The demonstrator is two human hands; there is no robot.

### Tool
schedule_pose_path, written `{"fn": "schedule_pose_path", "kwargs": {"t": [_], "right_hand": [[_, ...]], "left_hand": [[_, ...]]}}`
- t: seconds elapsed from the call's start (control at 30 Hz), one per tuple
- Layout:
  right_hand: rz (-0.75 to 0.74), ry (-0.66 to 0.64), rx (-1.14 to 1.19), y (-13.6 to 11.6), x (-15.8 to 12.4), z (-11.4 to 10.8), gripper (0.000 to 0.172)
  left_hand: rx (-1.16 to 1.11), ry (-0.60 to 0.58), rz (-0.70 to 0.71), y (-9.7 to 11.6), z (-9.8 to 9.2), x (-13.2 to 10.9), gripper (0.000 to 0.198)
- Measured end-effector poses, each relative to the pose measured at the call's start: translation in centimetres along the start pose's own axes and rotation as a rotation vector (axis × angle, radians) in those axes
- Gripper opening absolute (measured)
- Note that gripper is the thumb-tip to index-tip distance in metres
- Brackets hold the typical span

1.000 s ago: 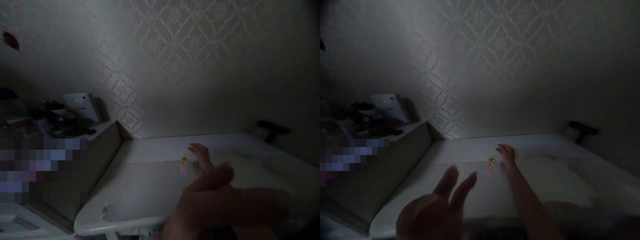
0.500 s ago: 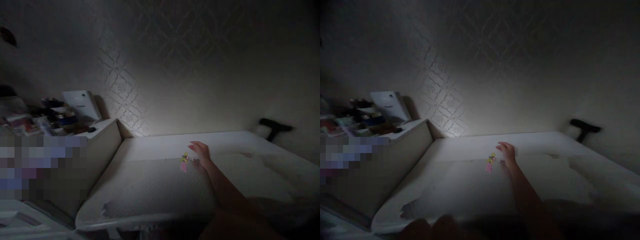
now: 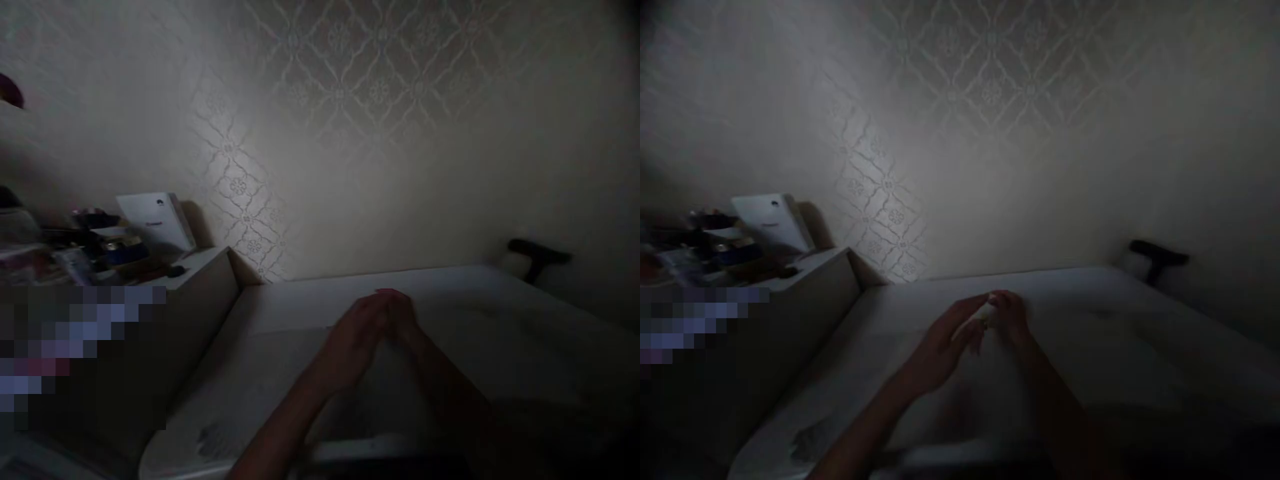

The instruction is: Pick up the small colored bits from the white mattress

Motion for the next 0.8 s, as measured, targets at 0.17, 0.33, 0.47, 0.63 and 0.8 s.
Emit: {"fn": "schedule_pose_path", "kwargs": {"t": [0.17, 0.33, 0.47, 0.63, 0.8], "right_hand": [[0.059, -0.002, 0.038, 0.5, 0.2, 0.2, 0.03], [0.051, -0.083, -0.152, 0.5, 0.4, 1.3, 0.025], [-0.083, -0.298, -0.335, -0.4, -0.1, 2.7, 0.025], [-0.396, -0.526, -0.592, -1.7, -2.7, 3.7, 0.035], [-0.667, -0.563, -0.764, -2.7, -4.2, 3.3, 0.039]], "left_hand": [[0.508, -0.193, -0.398, -11.4, 1.2, 1.1, 0.05], [0.609, -0.198, -0.378, -13.7, 2.9, 1.0, 0.05], [0.614, -0.189, -0.37, -13.4, 2.7, 0.8, 0.049], [0.626, -0.192, -0.372, -13.4, 2.6, 0.8, 0.048], [0.611, -0.192, -0.38, -13.6, 2.7, 0.8, 0.049]]}}
Point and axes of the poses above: each hand's wrist, its own x-axis towards the middle knuckle, its own z-axis out of the palm, y = z × x, the point moved 9 cm from there along x, towards the middle knuckle, and after that the axes turned 2 degrees about -y, right-handed, at the moved point
